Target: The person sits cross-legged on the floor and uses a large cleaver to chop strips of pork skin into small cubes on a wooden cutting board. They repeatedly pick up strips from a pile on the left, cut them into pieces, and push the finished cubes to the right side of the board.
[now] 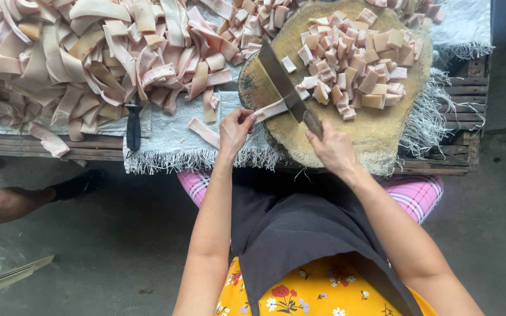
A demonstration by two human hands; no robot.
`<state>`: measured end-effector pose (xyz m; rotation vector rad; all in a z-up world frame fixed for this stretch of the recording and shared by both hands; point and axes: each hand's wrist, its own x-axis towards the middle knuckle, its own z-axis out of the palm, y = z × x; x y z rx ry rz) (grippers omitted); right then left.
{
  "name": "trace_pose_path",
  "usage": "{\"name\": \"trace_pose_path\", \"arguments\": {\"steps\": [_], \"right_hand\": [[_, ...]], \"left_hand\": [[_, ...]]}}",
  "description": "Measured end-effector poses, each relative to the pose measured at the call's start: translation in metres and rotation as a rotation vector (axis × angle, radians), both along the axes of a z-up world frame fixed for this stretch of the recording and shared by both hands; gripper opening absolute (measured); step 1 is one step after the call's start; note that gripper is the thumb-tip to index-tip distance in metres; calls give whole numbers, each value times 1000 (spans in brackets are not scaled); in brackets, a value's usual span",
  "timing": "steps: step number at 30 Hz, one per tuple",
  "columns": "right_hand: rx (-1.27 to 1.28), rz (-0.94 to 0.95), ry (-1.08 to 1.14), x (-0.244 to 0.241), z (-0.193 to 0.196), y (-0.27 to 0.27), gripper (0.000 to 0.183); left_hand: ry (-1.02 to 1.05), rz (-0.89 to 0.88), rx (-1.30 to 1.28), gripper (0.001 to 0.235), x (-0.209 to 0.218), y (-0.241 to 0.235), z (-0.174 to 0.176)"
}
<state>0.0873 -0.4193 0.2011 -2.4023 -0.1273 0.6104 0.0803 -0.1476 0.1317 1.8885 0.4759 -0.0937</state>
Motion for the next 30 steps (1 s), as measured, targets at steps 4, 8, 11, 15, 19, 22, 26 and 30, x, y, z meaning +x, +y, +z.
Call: {"name": "trace_pose_path", "arguments": {"steps": [4, 8, 11, 15, 19, 22, 26, 30], "right_hand": [[116, -92, -126, 4, 42, -7, 40], [285, -152, -233, -2, 62, -2, 36], [283, -80, -257, -6, 39, 8, 37], [-79, 152, -329, -14, -3, 15, 36], [11, 11, -27, 0, 16, 2, 40], [77, -55, -78, 1, 55, -5, 41], [272, -87, -259, -13, 75, 0, 37], [230, 13, -292, -20, 34, 15, 36]], "left_hand": [[-15, 2, -42, 22, 5, -9, -10], [-12, 16, -84, 22, 12, -20, -17], [-18, 10, -67, 22, 12, -24, -11], [2, -29, 61, 23, 7, -20, -1], [-1, -22, 1, 25, 8, -22, -5], [-62, -26, -26, 25, 10, -29, -16], [-72, 10, -40, 22, 13, -36, -18], [-55, 41, -36, 17, 13, -39, -12]]}}
